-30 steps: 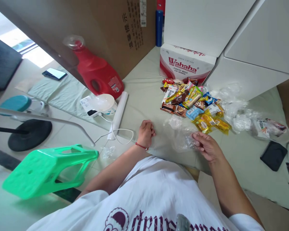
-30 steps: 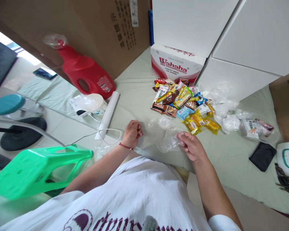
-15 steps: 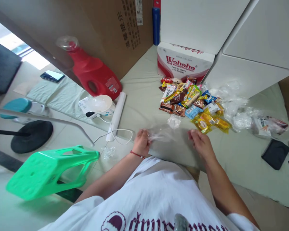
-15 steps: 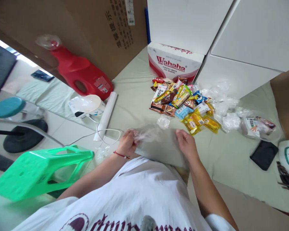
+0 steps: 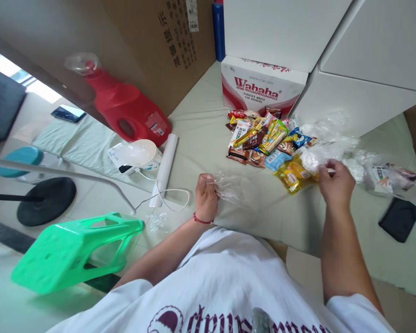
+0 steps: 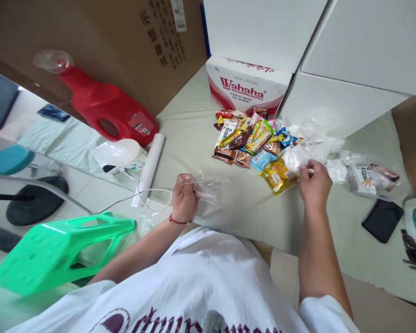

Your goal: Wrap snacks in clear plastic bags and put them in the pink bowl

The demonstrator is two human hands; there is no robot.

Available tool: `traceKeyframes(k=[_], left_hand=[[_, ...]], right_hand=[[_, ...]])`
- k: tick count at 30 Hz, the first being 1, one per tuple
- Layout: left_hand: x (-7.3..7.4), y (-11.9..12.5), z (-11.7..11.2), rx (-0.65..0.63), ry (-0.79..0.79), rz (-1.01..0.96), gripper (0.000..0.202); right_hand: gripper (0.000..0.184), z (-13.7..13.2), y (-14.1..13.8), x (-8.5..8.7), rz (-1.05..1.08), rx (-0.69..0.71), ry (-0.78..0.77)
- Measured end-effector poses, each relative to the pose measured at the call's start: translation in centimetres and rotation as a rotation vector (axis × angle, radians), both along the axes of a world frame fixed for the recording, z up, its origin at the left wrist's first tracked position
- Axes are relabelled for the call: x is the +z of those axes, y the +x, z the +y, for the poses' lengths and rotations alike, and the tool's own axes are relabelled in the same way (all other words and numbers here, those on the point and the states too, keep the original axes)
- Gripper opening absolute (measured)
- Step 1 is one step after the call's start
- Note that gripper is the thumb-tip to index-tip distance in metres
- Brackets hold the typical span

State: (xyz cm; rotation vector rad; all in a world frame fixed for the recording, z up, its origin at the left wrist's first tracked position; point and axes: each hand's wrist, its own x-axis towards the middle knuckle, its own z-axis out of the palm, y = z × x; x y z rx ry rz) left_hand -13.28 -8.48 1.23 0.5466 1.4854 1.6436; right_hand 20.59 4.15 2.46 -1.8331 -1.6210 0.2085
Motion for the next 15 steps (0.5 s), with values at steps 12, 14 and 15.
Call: traceKeyframes(k=[12, 14, 15], left_hand=[[-1.1, 1.1, 2.2, -0.459, -0.036, 0.169, 0.033], [-1.4, -0.5, 2.9, -0.548, -0.147, 0.268, 0.036], [-1.5, -1.3, 3.2, -0.553, -0.196, 0.313, 0.035]], right_hand=[[0.029, -6.4, -11.1, -2.5, 0.619, 0.488, -0.448], [0.032, -6.0, -10.4, -2.8, 0.669, 0.461, -0.486], [0.034, -5.7, -9.8, -2.8, 0.668, 0.474, -0.53]])
